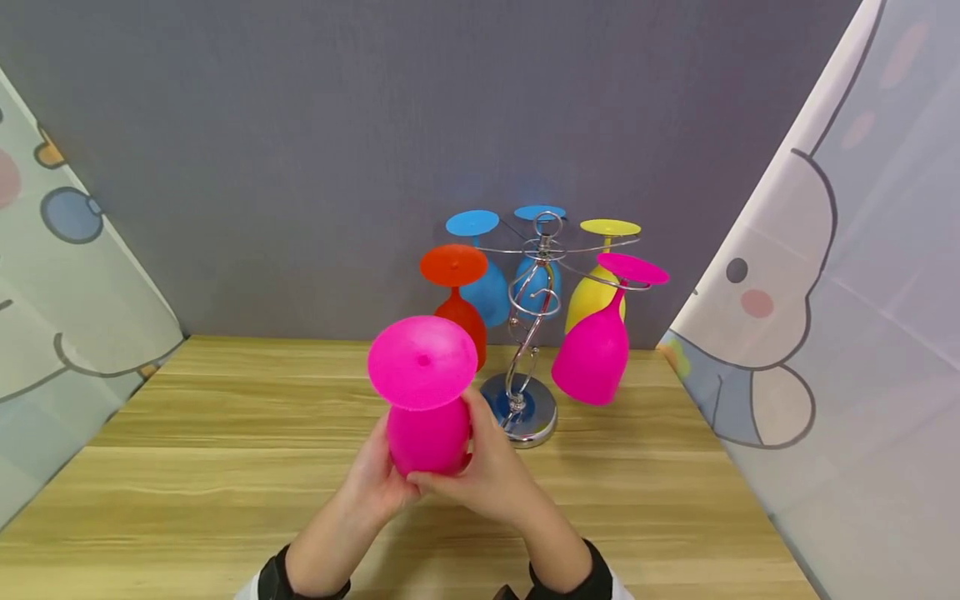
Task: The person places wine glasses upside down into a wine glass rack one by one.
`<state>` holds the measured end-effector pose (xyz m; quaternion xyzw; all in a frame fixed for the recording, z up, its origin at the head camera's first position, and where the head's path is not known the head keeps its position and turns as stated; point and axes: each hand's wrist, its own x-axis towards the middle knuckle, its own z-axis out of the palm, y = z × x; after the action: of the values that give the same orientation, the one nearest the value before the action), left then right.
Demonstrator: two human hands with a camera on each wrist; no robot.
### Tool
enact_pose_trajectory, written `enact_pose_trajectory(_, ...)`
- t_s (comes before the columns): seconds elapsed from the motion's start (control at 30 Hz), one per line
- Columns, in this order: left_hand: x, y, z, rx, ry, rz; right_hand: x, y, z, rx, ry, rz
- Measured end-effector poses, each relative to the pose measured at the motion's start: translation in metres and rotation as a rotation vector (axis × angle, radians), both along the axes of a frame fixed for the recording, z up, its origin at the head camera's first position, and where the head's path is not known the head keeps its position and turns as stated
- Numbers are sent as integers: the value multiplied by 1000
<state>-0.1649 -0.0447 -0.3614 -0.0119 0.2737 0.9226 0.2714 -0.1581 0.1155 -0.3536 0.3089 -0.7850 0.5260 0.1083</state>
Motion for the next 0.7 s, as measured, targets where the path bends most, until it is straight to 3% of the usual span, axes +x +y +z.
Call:
enact_pose_trajectory(0.3,0,1,0,-12,36,-11,-1,4,1,-27,63,11)
enact_pose_trajectory(0.5,-3,0,0,-67,99,13,-4,11,2,-30,126,-51)
enact_pose_trajectory(0.7,-8,-4,1,-100,135,82,-8,23,7,-38,114,-134)
